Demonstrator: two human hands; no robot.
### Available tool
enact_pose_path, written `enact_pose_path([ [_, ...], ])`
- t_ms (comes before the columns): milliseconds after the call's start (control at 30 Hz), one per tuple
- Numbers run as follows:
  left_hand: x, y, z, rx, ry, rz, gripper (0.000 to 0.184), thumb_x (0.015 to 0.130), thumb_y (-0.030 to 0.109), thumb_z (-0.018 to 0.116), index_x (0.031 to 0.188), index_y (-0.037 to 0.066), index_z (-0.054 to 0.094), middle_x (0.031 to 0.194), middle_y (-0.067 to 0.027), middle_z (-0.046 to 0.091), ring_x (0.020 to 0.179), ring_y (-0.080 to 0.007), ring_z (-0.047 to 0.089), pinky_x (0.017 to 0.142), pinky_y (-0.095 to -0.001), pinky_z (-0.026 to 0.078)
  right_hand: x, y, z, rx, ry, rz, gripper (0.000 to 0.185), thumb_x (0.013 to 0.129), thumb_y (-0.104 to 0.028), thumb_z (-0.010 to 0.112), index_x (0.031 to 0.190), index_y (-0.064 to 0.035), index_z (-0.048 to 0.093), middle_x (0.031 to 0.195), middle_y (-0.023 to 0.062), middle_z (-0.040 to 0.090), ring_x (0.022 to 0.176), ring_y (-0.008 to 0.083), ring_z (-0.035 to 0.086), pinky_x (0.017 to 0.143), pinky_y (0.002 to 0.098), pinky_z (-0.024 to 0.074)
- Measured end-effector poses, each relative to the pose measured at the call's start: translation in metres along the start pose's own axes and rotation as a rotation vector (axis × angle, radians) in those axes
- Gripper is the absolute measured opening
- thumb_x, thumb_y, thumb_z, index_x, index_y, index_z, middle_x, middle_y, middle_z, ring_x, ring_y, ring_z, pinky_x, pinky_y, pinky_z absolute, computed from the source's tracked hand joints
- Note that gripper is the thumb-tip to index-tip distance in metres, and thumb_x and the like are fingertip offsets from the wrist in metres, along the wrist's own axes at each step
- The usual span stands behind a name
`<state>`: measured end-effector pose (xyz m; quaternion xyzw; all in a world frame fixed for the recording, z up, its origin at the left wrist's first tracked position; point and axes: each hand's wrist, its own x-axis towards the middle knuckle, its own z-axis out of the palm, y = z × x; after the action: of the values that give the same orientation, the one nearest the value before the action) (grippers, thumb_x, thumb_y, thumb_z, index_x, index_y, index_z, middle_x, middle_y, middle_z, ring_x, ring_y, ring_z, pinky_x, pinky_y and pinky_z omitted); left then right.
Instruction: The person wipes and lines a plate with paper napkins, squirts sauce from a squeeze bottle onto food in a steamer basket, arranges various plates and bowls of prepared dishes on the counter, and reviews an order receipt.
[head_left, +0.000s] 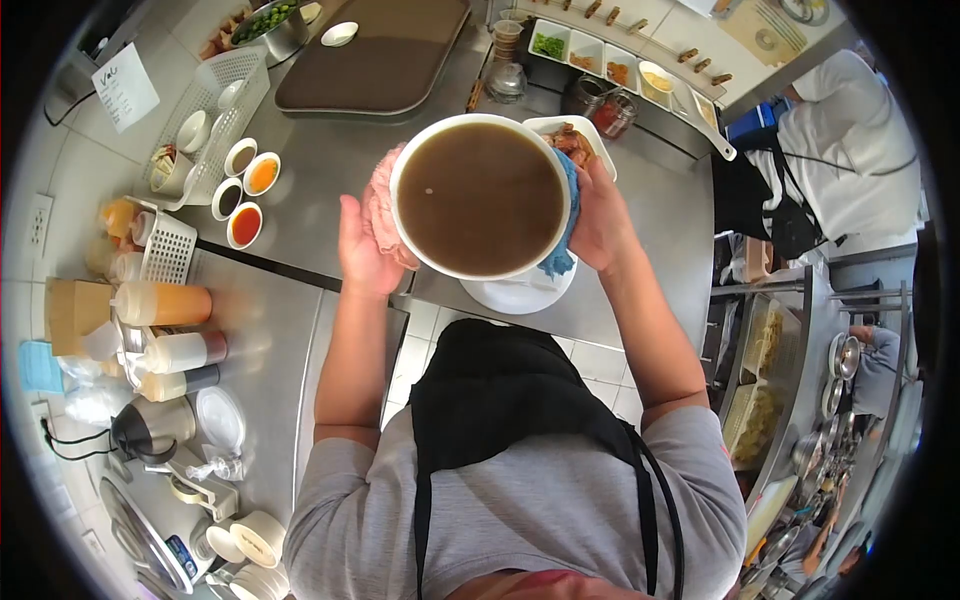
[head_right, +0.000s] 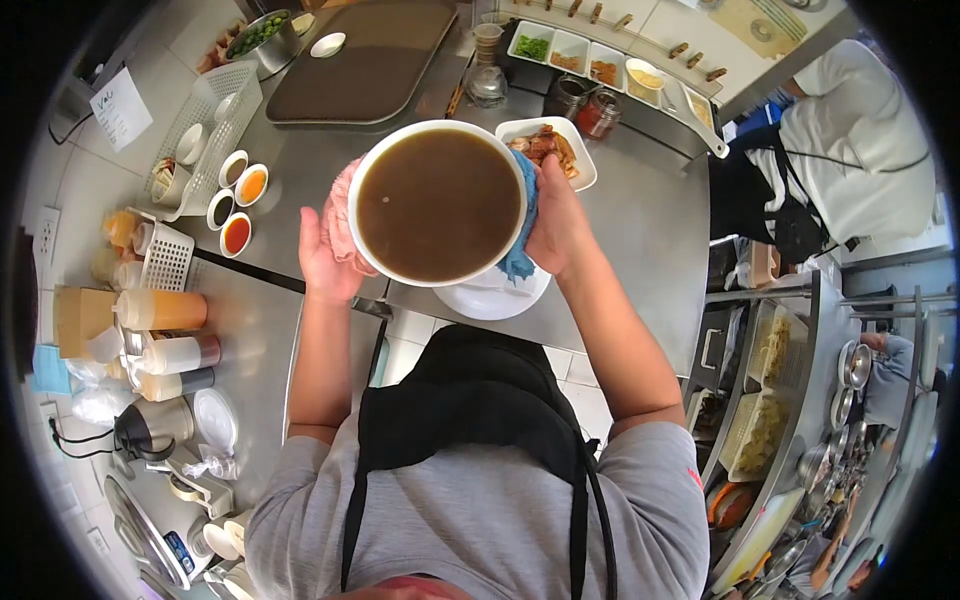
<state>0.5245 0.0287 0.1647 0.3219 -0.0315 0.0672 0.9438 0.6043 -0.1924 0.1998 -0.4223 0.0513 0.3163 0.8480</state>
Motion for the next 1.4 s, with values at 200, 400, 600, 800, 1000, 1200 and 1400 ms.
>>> enact_pose_path([
  [200,-0.001,-0.03,0.01,0.011,-0.063,-0.034,0.071,0.084,0.055,0.018,0.129,0.001,0.02,0.133,-0.0089,0.027,0.123,-0.0216,0.026,0.101,-0.035,0.022,-0.024,-0.002,-0.03,0.022,0.069,-0.012,0.057,0.088,-0.047,0.022,0.127,-0.0055,0.026,0.124,0.0097,0.04,0.114,0.023,0.039,0.095,0.038,0.0317],
  [400,-0.006,-0.054,0.004,0.065,-0.086,-0.043,0.069,0.086,0.053,0.015,0.129,0.0,0.02,0.133,-0.0102,0.026,0.122,-0.021,0.027,0.101,-0.0349,0.022,-0.032,0.01,-0.055,0.063,0.158,0.009,0.048,0.091,-0.041,0.017,0.119,-0.0066,0.036,0.115,0.0095,0.046,0.106,0.0209,0.046,0.091,0.0359,0.0367],
  [600,-0.012,-0.07,-0.008,0.07,-0.079,-0.066,0.071,0.085,0.055,0.016,0.13,0.0,0.019,0.134,-0.0102,0.025,0.123,-0.0213,0.025,0.101,-0.0345,0.021,-0.031,0.021,-0.065,0.07,0.209,0.033,0.048,0.091,-0.039,0.017,0.117,-0.005,0.037,0.114,0.0106,0.047,0.105,0.0222,0.046,0.091,0.0362,0.0362],
  [800,-0.011,-0.081,-0.014,0.108,-0.07,-0.038,0.072,0.084,0.055,0.018,0.13,0.0,0.018,0.135,-0.0094,0.024,0.124,-0.0206,0.024,0.102,-0.0343,0.019,-0.021,0.033,-0.09,0.086,0.149,0.045,0.05,0.091,-0.039,0.017,0.116,-0.0025,0.04,0.116,0.0124,0.047,0.106,0.0238,0.046,0.092,0.0359,0.0351],
  [1000,-0.008,-0.085,-0.021,0.117,-0.078,-0.035,0.069,0.085,0.053,0.02,0.13,0.0,0.019,0.135,-0.0085,0.023,0.124,-0.0198,0.023,0.102,-0.033,0.018,-0.015,0.036,-0.091,0.085,0.209,0.048,0.049,0.091,-0.037,0.019,0.116,-0.0016,0.041,0.115,0.0131,0.047,0.106,0.024,0.046,0.092,0.0359,0.0352],
  [1200,-0.006,-0.087,-0.024,0.161,-0.002,-0.078,0.053,0.091,0.036,0.021,0.128,-0.002,0.022,0.135,-0.0097,0.024,0.124,-0.0191,0.024,0.102,-0.0314,0.019,-0.006,0.038,-0.102,-0.216,0.407,0.133,0.052,0.088,-0.042,0.03,0.116,0.0008,0.041,0.116,0.015,0.046,0.104,0.0227,0.047,0.089,0.0347,0.0363],
  [1400,0.008,-0.086,-0.03,0.342,0.158,-0.09,0.044,0.09,0.021,0.017,0.123,-0.006,0.032,0.128,-0.0131,0.036,0.115,-0.0193,0.039,0.096,-0.0284,0.031,0.01,0.035,-0.136,-0.629,0.435,0.034,0.056,0.088,-0.043,0.032,0.12,0.0017,0.039,0.11,0.0151,0.051,0.1,0.0224,0.049,0.086,0.0317,0.0375],
])
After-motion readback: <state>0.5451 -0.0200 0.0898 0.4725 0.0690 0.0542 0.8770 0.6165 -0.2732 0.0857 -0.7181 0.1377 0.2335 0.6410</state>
